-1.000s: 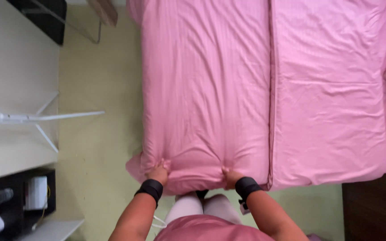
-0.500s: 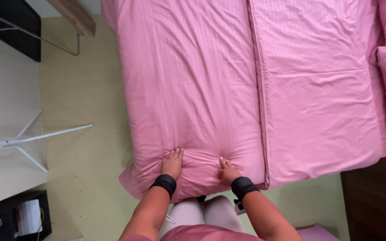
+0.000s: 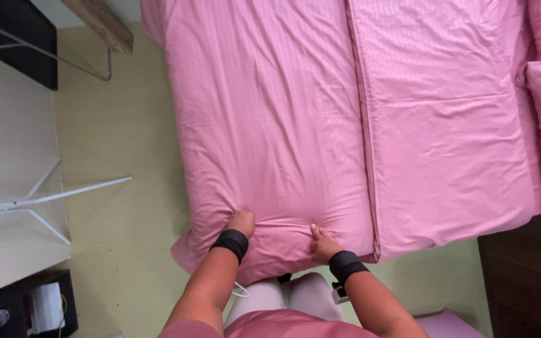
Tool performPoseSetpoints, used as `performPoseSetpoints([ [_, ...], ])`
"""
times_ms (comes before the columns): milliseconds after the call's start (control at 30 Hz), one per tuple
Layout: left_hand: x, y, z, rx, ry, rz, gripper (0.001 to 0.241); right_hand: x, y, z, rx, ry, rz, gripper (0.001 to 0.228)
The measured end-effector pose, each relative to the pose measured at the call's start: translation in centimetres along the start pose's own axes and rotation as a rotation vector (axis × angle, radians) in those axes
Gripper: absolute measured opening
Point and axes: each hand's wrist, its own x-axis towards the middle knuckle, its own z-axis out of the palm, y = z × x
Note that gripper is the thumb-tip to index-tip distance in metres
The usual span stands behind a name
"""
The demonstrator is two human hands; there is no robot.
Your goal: The person arranges pink pillows on a bed, fluffing and aligning them against the headboard. They then smooth and tuck the pink bedsheet around the mattress edges, ensuring the bedding is neat.
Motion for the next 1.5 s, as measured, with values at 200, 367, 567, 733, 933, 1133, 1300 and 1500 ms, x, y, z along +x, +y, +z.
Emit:
performPoseSetpoints([
  [200,-8.4,-0.1,-3.9,0.328,-0.211,-0.086,0.032,-0.5,0.9,2.1,-0.028,-0.01,-0.039,0.052],
  [367,-8.4,-6.6,1.7,0.285,-0.225,-0.12,0.035,-4.2,0.1,-0.3,0.203,-0.137,0.144,0.035],
  [567,-14.4,-7.8,-3.5,0.158,-0.174,-0.069,0.042,-7.6,0.8,-4.4,0.353,0.208,0.122,0.034],
  [733,-14.6,-9.3,-1.6,0.074,-0.183,0.014,0.052,-11.8,2.8,-7.8,0.502,0.502,0.053,0.036],
  [933,-13.8,-9.1,3.0,-0.08,-0.243,0.024,0.066,-19.8,5.8,-11.3,0.626,0.709,0.11,0.036],
  [1133,-12.9,0.4,-3.3,-0.35,0.087,-0.096,0.06,-23.0,15.9,-8.4,0.664,0.709,0.079,0.037],
  [1300,-11.8,9.8,-3.3,-0.347,0.233,-0.025,0.06,-29.4,25.6,-6.5,0.709,0.762,0.07,0.036],
  [1500,-20.0,24.9,-4.3,-0.448,0.188,0.088,0.054,-40.4,38.0,-2.3,0.843,0.902,0.014,0.037],
])
